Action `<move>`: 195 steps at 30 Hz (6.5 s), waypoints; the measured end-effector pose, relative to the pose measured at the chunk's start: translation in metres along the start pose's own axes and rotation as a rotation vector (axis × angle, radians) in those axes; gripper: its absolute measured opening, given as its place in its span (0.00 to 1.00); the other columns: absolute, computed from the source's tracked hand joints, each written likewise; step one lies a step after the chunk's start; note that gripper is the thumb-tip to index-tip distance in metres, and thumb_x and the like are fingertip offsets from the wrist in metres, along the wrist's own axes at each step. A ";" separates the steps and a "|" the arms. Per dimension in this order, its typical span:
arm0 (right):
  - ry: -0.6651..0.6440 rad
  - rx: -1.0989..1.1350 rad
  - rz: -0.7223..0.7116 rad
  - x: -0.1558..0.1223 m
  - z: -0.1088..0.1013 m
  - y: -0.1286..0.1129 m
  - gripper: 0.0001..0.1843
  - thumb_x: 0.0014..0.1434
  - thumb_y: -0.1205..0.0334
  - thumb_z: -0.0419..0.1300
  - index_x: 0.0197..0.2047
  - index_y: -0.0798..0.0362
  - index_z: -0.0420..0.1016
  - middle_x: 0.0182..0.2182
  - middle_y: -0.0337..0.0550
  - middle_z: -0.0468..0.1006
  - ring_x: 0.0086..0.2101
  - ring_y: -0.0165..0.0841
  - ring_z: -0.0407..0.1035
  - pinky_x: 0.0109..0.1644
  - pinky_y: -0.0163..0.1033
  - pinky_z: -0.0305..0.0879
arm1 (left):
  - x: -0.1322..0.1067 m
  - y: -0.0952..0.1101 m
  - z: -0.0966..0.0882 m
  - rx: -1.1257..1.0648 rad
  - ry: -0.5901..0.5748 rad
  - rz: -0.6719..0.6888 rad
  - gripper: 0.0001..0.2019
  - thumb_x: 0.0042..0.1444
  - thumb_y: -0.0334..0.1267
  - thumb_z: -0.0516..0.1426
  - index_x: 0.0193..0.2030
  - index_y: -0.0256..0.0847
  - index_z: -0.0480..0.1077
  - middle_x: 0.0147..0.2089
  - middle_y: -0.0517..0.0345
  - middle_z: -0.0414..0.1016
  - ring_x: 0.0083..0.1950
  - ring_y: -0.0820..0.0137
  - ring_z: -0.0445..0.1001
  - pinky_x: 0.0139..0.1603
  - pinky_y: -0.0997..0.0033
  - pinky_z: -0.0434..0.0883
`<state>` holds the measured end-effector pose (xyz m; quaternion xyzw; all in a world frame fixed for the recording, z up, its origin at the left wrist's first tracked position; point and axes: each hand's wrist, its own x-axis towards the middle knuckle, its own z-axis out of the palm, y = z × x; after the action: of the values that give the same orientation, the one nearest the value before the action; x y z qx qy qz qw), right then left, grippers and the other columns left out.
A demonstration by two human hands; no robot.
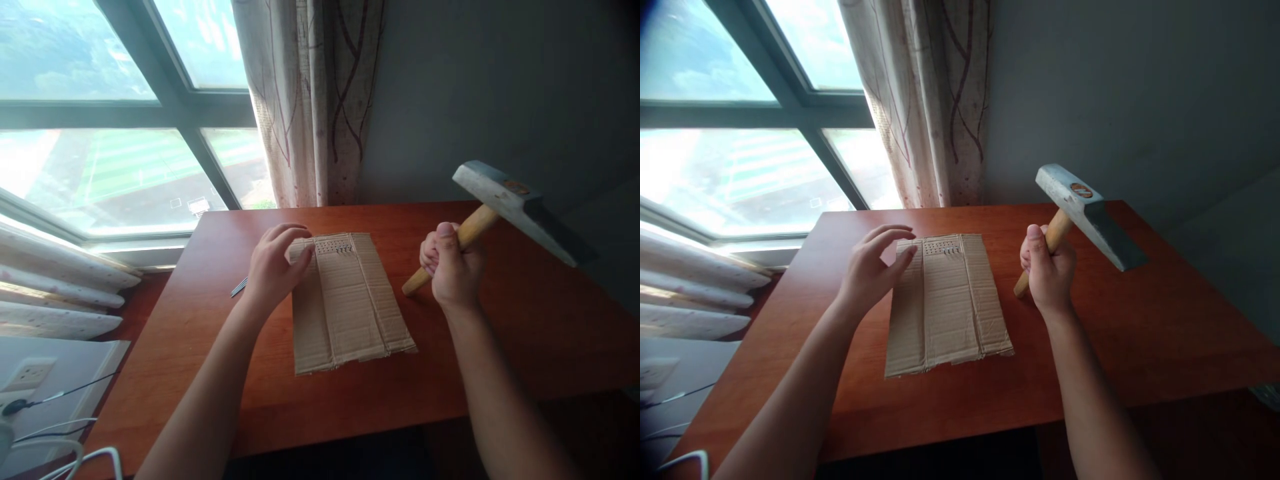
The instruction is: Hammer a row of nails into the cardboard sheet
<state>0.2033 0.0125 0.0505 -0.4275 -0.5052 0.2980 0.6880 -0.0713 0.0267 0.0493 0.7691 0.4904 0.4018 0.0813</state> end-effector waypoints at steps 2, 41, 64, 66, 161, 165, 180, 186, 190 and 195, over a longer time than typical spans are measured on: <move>0.005 -0.006 -0.009 0.000 0.000 0.000 0.30 0.62 0.41 0.60 0.20 0.50 0.52 0.15 0.30 0.52 0.14 0.22 0.48 0.16 0.34 0.42 | -0.009 -0.013 -0.015 0.044 0.035 -0.067 0.10 0.61 0.40 0.57 0.47 0.42 0.74 0.51 0.53 0.78 0.52 0.63 0.76 0.53 0.63 0.72; 0.013 -0.066 -0.004 -0.004 0.008 -0.001 0.26 0.63 0.46 0.60 0.22 0.49 0.55 0.16 0.30 0.54 0.16 0.23 0.49 0.17 0.33 0.46 | -0.081 -0.049 -0.052 0.820 -0.352 -0.451 0.16 0.67 0.46 0.48 0.42 0.45 0.76 0.45 0.54 0.78 0.41 0.61 0.76 0.31 0.66 0.60; 0.070 -0.052 -0.030 -0.004 0.003 0.000 0.28 0.62 0.44 0.61 0.22 0.49 0.53 0.16 0.29 0.53 0.15 0.23 0.49 0.17 0.34 0.45 | -0.081 -0.050 -0.050 0.814 -0.388 -0.455 0.17 0.67 0.47 0.47 0.43 0.44 0.76 0.46 0.53 0.78 0.40 0.61 0.76 0.30 0.66 0.60; 0.074 -0.060 -0.033 -0.004 0.003 0.000 0.28 0.62 0.43 0.60 0.22 0.49 0.52 0.15 0.30 0.53 0.15 0.23 0.49 0.17 0.34 0.46 | -0.080 -0.049 -0.049 0.818 -0.392 -0.453 0.18 0.67 0.47 0.47 0.43 0.44 0.76 0.46 0.53 0.78 0.40 0.61 0.76 0.30 0.67 0.60; -0.765 -0.829 0.122 0.025 0.006 -0.030 0.26 0.65 0.39 0.53 0.25 0.51 0.57 0.20 0.32 0.58 0.22 0.27 0.52 0.27 0.37 0.46 | 0.014 0.009 0.031 -0.217 -0.068 -0.125 0.04 0.54 0.33 0.60 0.33 0.40 0.78 0.27 0.61 0.78 0.27 0.75 0.73 0.31 0.76 0.70; -0.784 -0.876 0.081 0.033 0.021 -0.051 0.26 0.66 0.41 0.52 0.24 0.50 0.56 0.18 0.33 0.58 0.21 0.27 0.53 0.27 0.37 0.45 | 0.014 0.010 0.031 -0.218 -0.074 -0.133 0.04 0.54 0.34 0.60 0.34 0.41 0.78 0.28 0.61 0.79 0.27 0.74 0.74 0.32 0.75 0.71; -0.834 -0.869 0.137 0.036 0.029 -0.066 0.26 0.66 0.40 0.50 0.25 0.51 0.61 0.21 0.36 0.65 0.23 0.28 0.59 0.28 0.38 0.49 | 0.015 0.010 0.032 -0.229 -0.090 -0.145 0.04 0.54 0.34 0.60 0.34 0.40 0.78 0.29 0.60 0.80 0.28 0.73 0.74 0.33 0.74 0.70; -0.889 -0.874 0.183 0.033 0.029 -0.059 0.25 0.66 0.43 0.52 0.23 0.51 0.61 0.20 0.35 0.65 0.22 0.28 0.58 0.27 0.38 0.49 | 0.014 0.008 0.034 -0.178 -0.122 -0.130 0.05 0.54 0.33 0.60 0.34 0.41 0.79 0.30 0.60 0.81 0.28 0.73 0.74 0.31 0.73 0.68; -0.849 -0.833 0.197 0.033 0.028 -0.060 0.25 0.66 0.41 0.52 0.24 0.51 0.61 0.21 0.36 0.66 0.23 0.28 0.60 0.27 0.37 0.49 | 0.014 0.009 0.033 -0.167 -0.118 -0.128 0.05 0.54 0.33 0.60 0.34 0.41 0.79 0.30 0.59 0.80 0.28 0.72 0.74 0.31 0.74 0.69; -0.857 -0.840 0.201 0.030 0.028 -0.056 0.24 0.66 0.44 0.52 0.24 0.51 0.62 0.20 0.36 0.66 0.23 0.29 0.60 0.28 0.37 0.50 | 0.013 0.012 0.031 -0.146 -0.137 -0.104 0.05 0.54 0.32 0.59 0.34 0.41 0.78 0.30 0.60 0.80 0.29 0.72 0.74 0.32 0.73 0.68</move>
<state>0.1843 0.0199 0.1171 -0.5501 -0.7686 0.2822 0.1643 -0.0393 0.0400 0.0422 0.7602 0.4923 0.3784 0.1912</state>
